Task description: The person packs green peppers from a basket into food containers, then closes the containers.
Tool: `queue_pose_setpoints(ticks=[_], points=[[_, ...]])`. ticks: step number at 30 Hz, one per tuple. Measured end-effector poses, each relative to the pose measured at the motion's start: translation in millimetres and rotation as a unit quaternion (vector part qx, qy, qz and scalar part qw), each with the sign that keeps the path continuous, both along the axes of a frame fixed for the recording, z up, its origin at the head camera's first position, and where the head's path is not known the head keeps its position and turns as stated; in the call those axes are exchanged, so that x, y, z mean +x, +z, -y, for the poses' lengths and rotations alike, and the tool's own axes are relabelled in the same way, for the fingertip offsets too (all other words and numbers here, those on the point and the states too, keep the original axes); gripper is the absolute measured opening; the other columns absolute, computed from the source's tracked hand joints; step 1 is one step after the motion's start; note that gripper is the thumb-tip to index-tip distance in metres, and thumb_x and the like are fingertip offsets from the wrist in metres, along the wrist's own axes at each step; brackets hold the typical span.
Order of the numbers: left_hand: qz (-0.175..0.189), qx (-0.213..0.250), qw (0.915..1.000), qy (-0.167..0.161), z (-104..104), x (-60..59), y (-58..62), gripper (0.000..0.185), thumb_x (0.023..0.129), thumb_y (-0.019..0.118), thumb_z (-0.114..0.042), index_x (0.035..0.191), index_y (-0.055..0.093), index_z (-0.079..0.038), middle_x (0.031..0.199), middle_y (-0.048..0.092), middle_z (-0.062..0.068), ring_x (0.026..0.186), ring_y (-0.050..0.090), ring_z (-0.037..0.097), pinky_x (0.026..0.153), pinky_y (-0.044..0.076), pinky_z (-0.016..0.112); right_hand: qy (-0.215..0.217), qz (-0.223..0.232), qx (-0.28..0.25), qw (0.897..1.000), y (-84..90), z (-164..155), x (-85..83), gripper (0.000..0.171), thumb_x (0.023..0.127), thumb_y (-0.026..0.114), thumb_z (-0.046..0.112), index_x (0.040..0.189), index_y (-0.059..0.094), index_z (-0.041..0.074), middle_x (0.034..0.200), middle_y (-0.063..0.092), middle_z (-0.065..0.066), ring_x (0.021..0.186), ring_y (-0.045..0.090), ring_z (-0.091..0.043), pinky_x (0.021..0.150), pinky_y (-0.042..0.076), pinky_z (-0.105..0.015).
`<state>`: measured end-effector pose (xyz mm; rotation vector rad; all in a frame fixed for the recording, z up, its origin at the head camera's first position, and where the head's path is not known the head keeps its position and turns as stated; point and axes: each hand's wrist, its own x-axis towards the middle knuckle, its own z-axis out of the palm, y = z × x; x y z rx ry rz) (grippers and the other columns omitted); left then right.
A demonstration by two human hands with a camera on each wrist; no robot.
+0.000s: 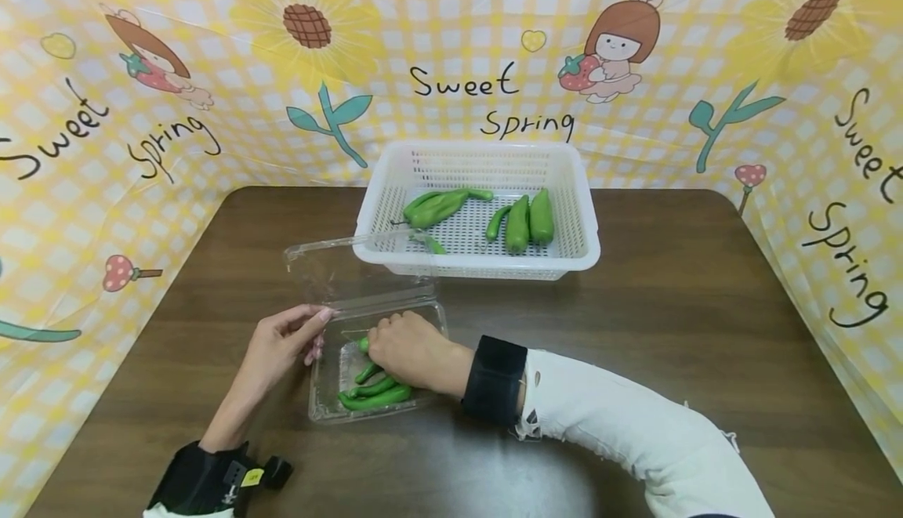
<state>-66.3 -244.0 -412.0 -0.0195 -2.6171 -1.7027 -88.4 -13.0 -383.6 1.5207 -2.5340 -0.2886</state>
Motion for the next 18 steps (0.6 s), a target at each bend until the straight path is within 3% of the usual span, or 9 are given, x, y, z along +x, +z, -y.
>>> queue_pose_setpoints(ticks=[8,18], points=[[0.001,0.004,1.0,-0.008,-0.5,-0.7,0.2,0.027,0.099,0.063,-0.029,0.107,0.073,-0.007,0.07,0.06,0.014,0.052,0.057,0.016,0.047,0.052,0.032,-0.009,0.001,0.009,1.0,-0.2,-3.8,0.5,0.019,0.101,0.051,0.023,0.098,0.067,0.013,0.086,0.067,0.001,0.079,0.066,-0.014,0.069,0.055,-0.027],[-0.005,0.005,0.9999,-0.012,0.2,-1.2,-0.2,0.026,0.099,0.061,-0.028,0.108,0.072,-0.006,0.071,0.061,0.014,0.052,0.058,0.017,0.047,0.053,0.032,-0.002,0.027,0.009,1.0,0.1,-6.7,0.7,0.021,0.102,0.052,0.024,0.12,0.059,0.016,0.098,0.067,0.001,0.087,0.068,-0.014,0.074,0.057,-0.027]])
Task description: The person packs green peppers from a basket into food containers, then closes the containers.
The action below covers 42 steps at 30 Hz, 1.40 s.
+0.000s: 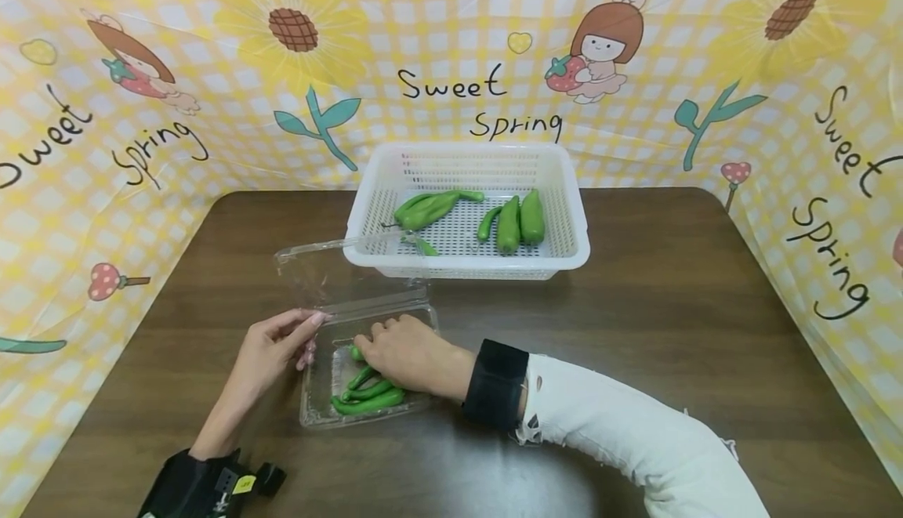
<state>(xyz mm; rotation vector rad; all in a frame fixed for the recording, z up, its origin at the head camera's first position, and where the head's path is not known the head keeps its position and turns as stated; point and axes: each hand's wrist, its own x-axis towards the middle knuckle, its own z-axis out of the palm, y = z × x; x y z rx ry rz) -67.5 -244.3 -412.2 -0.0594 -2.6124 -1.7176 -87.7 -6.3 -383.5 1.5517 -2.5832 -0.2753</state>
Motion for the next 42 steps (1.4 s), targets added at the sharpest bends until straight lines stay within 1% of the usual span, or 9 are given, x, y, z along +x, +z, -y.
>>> queue_pose_setpoints(ticks=[5,14,18,22,25,29,32,37,42], points=[[0.006,0.002,1.0,0.005,2,2.4,0.4,0.027,0.099,0.062,-0.03,0.109,0.072,-0.007,0.071,0.061,0.013,0.053,0.058,0.017,0.048,0.053,0.032,0.015,-0.007,0.007,1.0,-0.3,-1,0.8,0.024,0.103,0.052,0.024,0.124,0.059,0.017,0.102,0.067,0.001,0.089,0.067,-0.014,0.075,0.056,-0.027],[0.011,-0.001,0.9999,0.007,4,5.2,-0.1,0.028,0.099,0.061,-0.031,0.109,0.072,-0.007,0.071,0.061,0.013,0.054,0.059,0.019,0.048,0.053,0.034,0.026,-0.022,0.005,0.999,0.6,-3,3.0,0.017,0.099,0.054,0.021,0.113,0.062,0.017,0.1,0.067,0.002,0.088,0.066,-0.015,0.071,0.055,-0.028],[0.009,-0.001,0.9999,0.005,5,5.2,-0.5,0.027,0.099,0.061,-0.03,0.109,0.072,-0.007,0.072,0.061,0.013,0.054,0.059,0.018,0.048,0.053,0.033,0.027,-0.03,0.004,0.999,1.0,-4,3.5,0.017,0.099,0.052,0.021,0.112,0.063,0.017,0.101,0.068,0.002,0.089,0.066,-0.014,0.072,0.055,-0.028],[0.007,-0.002,1.0,0.003,6,4.9,-0.8,0.027,0.099,0.061,-0.03,0.109,0.071,-0.007,0.071,0.061,0.012,0.054,0.059,0.019,0.048,0.053,0.033,0.027,-0.024,0.006,0.999,7.1,-8,3.8,0.019,0.1,0.053,0.023,0.114,0.063,0.016,0.104,0.068,0.002,0.094,0.066,-0.014,0.077,0.056,-0.028],[0.009,-0.004,0.9999,0.002,6,5.3,-1.1,0.027,0.099,0.061,-0.03,0.109,0.071,-0.007,0.072,0.062,0.012,0.054,0.059,0.019,0.048,0.053,0.032,0.024,0.0,0.011,1.0,21.5,-15,2.9,0.021,0.1,0.056,0.026,0.116,0.062,0.016,0.105,0.067,0.001,0.096,0.065,-0.014,0.08,0.056,-0.028],[0.011,-0.004,0.9999,0.002,5,5.7,-1.4,0.027,0.099,0.061,-0.03,0.109,0.071,-0.007,0.072,0.062,0.012,0.054,0.059,0.017,0.048,0.053,0.033,0.016,0.029,-0.001,0.999,51.8,-31,-1.8,0.024,0.098,0.059,0.03,0.115,0.062,0.014,0.103,0.067,0.0,0.092,0.064,-0.013,0.078,0.056,-0.026],[0.007,-0.002,1.0,0.001,4,5.6,-1.4,0.026,0.099,0.061,-0.029,0.108,0.072,-0.006,0.072,0.061,0.013,0.054,0.059,0.017,0.048,0.053,0.033,0.011,0.033,-0.034,0.999,74.0,-48,-7.4,0.023,0.098,0.06,0.03,0.111,0.063,0.011,0.097,0.066,0.0,0.086,0.063,-0.014,0.075,0.056,-0.027],[0.002,-0.003,1.0,-0.003,3,3.7,-0.9,0.025,0.099,0.062,-0.029,0.107,0.072,-0.007,0.071,0.061,0.013,0.054,0.058,0.019,0.048,0.053,0.033,-0.004,0.032,-0.108,0.994,102.6,-77,-17.9,0.013,0.097,0.061,0.021,0.102,0.063,0.009,0.086,0.062,0.0,0.073,0.059,-0.014,0.066,0.054,-0.029],[-0.004,-0.005,0.9999,-0.01,2,2.1,0.1,0.025,0.099,0.062,-0.028,0.108,0.072,-0.007,0.071,0.061,0.015,0.054,0.057,0.02,0.048,0.053,0.032,-0.035,0.031,-0.142,0.989,123.7,-101,-29.3,0.01,0.095,0.06,0.011,0.103,0.063,0.005,0.087,0.062,-0.003,0.072,0.059,-0.016,0.066,0.054,-0.031]])
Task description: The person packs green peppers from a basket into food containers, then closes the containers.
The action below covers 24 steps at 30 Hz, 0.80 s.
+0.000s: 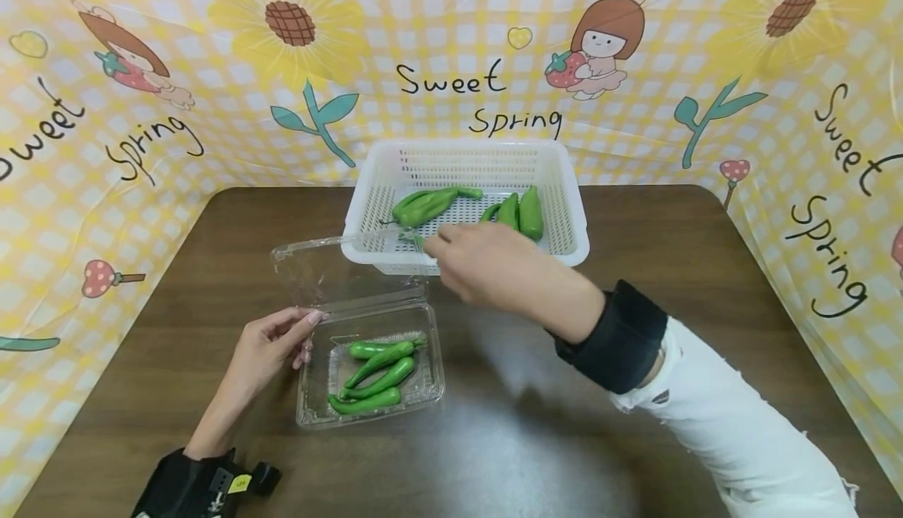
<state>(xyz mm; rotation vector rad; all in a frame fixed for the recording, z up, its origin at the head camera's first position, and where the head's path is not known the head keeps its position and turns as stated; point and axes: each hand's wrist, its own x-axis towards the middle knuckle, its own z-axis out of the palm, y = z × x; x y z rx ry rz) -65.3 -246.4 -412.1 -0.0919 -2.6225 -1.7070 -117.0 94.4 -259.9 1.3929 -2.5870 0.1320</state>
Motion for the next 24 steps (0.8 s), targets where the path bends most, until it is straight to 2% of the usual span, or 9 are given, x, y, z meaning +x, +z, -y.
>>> queue_pose_setpoints(ticks=[7,13,18,24], points=[[0.007,0.0,1.0,0.006,1,0.5,-0.6,0.025,0.099,0.061,-0.028,0.109,0.072,-0.007,0.072,0.061,0.013,0.054,0.058,0.019,0.049,0.053,0.032,-0.041,0.047,-0.006,0.998,15.3,-11,-23.1,0.016,0.099,0.054,0.008,0.112,0.063,0.003,0.098,0.066,-0.009,0.07,0.059,-0.018,0.064,0.053,-0.034],[0.009,0.006,0.9999,0.01,0,-0.7,-0.9,0.025,0.099,0.062,-0.029,0.109,0.072,-0.008,0.07,0.061,0.012,0.053,0.057,0.019,0.048,0.052,0.031,-0.072,0.06,0.018,0.995,22.3,-10,-44.4,0.018,0.1,0.057,0.014,0.114,0.062,0.004,0.1,0.066,-0.009,0.066,0.057,-0.016,0.062,0.051,-0.033],[0.006,0.01,0.9999,0.009,0,-0.8,-0.8,0.024,0.099,0.062,-0.027,0.108,0.072,-0.007,0.07,0.061,0.013,0.053,0.057,0.02,0.048,0.052,0.031,-0.098,0.08,0.05,0.991,21.9,-10,-66.5,0.022,0.1,0.058,0.016,0.117,0.061,0.004,0.107,0.066,-0.013,0.075,0.062,-0.024,0.07,0.054,-0.039],[0.008,0.005,0.9999,0.012,0,-0.9,0.3,0.025,0.098,0.063,-0.03,0.107,0.073,-0.009,0.069,0.062,0.013,0.053,0.058,0.026,0.047,0.051,0.032,-0.105,0.111,0.072,0.986,10.8,-11,-98.7,0.025,0.099,0.058,0.013,0.121,0.059,0.001,0.115,0.063,-0.018,0.086,0.064,-0.029,0.08,0.054,-0.043]])
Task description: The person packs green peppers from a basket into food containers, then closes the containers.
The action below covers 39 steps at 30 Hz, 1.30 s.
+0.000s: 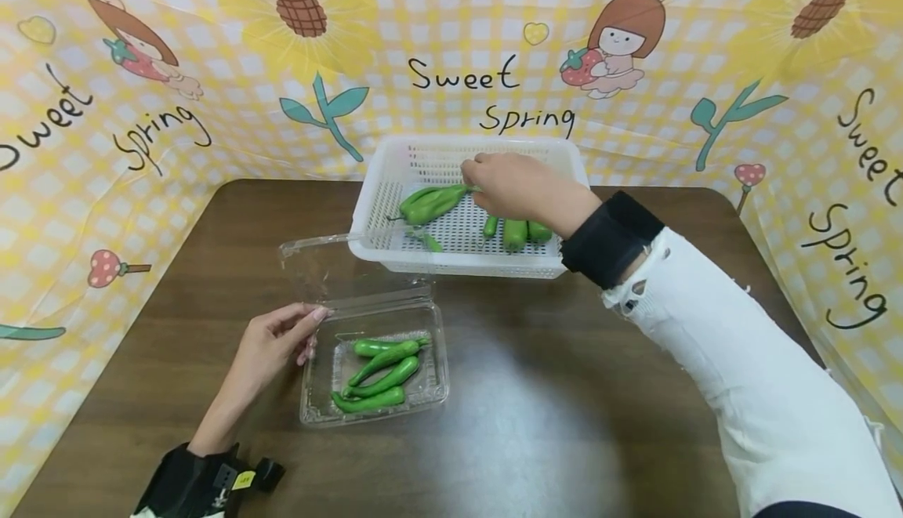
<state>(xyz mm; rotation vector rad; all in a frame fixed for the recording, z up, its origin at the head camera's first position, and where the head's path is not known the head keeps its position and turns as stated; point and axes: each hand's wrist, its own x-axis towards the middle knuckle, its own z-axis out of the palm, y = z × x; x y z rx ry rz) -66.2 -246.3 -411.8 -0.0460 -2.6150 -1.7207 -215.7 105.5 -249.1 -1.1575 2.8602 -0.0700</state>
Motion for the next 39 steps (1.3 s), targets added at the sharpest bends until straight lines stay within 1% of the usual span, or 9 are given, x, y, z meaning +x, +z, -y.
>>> queue_pose_setpoints(ticks=[2,5,8,13,17,23,26,34,39], points=[[-0.002,-0.002,1.0,-0.001,-1,-1.4,1.2,0.025,0.098,0.063,-0.031,0.107,0.073,-0.009,0.069,0.062,0.014,0.053,0.057,0.027,0.047,0.051,0.032,-0.01,0.013,0.009,1.0,-4.5,-3,-10.3,0.03,0.098,0.058,0.012,0.125,0.056,0.001,0.119,0.061,-0.019,0.088,0.063,-0.03,0.082,0.054,-0.043],[-0.002,-0.005,1.0,-0.002,0,-2.8,2.1,0.025,0.098,0.063,-0.03,0.108,0.073,-0.009,0.069,0.062,0.014,0.053,0.057,0.028,0.047,0.051,0.032,-0.025,0.036,0.033,0.999,-11.6,-5,-24.5,0.04,0.096,0.059,0.008,0.134,0.048,0.001,0.125,0.056,-0.02,0.099,0.062,-0.032,0.086,0.053,-0.043],[0.0,-0.004,1.0,-0.001,0,-2.8,1.9,0.025,0.098,0.063,-0.029,0.108,0.073,-0.009,0.069,0.062,0.014,0.053,0.057,0.026,0.047,0.051,0.032,-0.029,0.046,0.062,0.997,-20.9,-7,-37.2,0.052,0.093,0.062,0.006,0.141,0.04,0.001,0.13,0.05,-0.021,0.108,0.058,-0.033,0.088,0.052,-0.042],[0.004,-0.005,1.0,-0.002,0,-2.4,0.8,0.024,0.098,0.063,-0.028,0.109,0.072,-0.008,0.07,0.063,0.013,0.052,0.058,0.021,0.047,0.052,0.032,-0.03,0.039,0.107,0.993,-37.0,-8,-52.0,0.062,0.091,0.064,0.003,0.144,0.033,0.0,0.128,0.046,-0.022,0.104,0.054,-0.033,0.08,0.05,-0.04],[0.007,-0.004,1.0,0.0,0,-2.8,1.4,0.025,0.098,0.063,-0.028,0.109,0.072,-0.008,0.07,0.063,0.013,0.052,0.058,0.019,0.048,0.052,0.032,-0.036,0.046,0.125,0.99,-46.4,-7,-60.4,0.062,0.09,0.064,0.001,0.143,0.033,0.0,0.129,0.047,-0.022,0.104,0.055,-0.032,0.08,0.051,-0.04],[0.003,-0.006,1.0,0.002,1,-3.9,3.0,0.025,0.098,0.064,-0.03,0.107,0.073,-0.008,0.069,0.062,0.013,0.052,0.058,0.019,0.047,0.052,0.033,-0.043,0.039,0.156,0.986,-57.0,-5,-71.2,0.063,0.09,0.068,0.006,0.142,0.033,-0.002,0.128,0.047,-0.023,0.106,0.056,-0.032,0.08,0.051,-0.041],[0.002,-0.005,1.0,0.002,1,-2.6,2.6,0.025,0.098,0.064,-0.03,0.107,0.073,-0.008,0.069,0.062,0.014,0.051,0.057,0.021,0.047,0.052,0.033,-0.047,0.04,0.162,0.985,-61.0,-1,-75.6,0.062,0.09,0.066,0.004,0.143,0.033,-0.002,0.128,0.048,-0.023,0.106,0.056,-0.032,0.081,0.051,-0.041],[-0.002,-0.007,1.0,0.001,5,0.8,-0.7,0.023,0.099,0.063,-0.027,0.108,0.072,-0.009,0.07,0.062,0.014,0.052,0.057,0.022,0.048,0.052,0.033,-0.065,0.064,0.178,0.98,-69.4,10,-82.6,0.07,0.09,0.063,0.003,0.149,0.026,-0.001,0.142,0.042,-0.025,0.124,0.051,-0.036,0.098,0.05,-0.047],[-0.001,-0.005,1.0,0.004,5,0.6,-1.4,0.023,0.098,0.063,-0.028,0.108,0.073,-0.009,0.069,0.061,0.014,0.052,0.057,0.022,0.047,0.051,0.033,-0.071,0.068,0.181,0.979,-76.3,13,-86.3,0.067,0.09,0.062,0.003,0.148,0.028,-0.001,0.142,0.043,-0.025,0.124,0.051,-0.036,0.101,0.049,-0.048]])
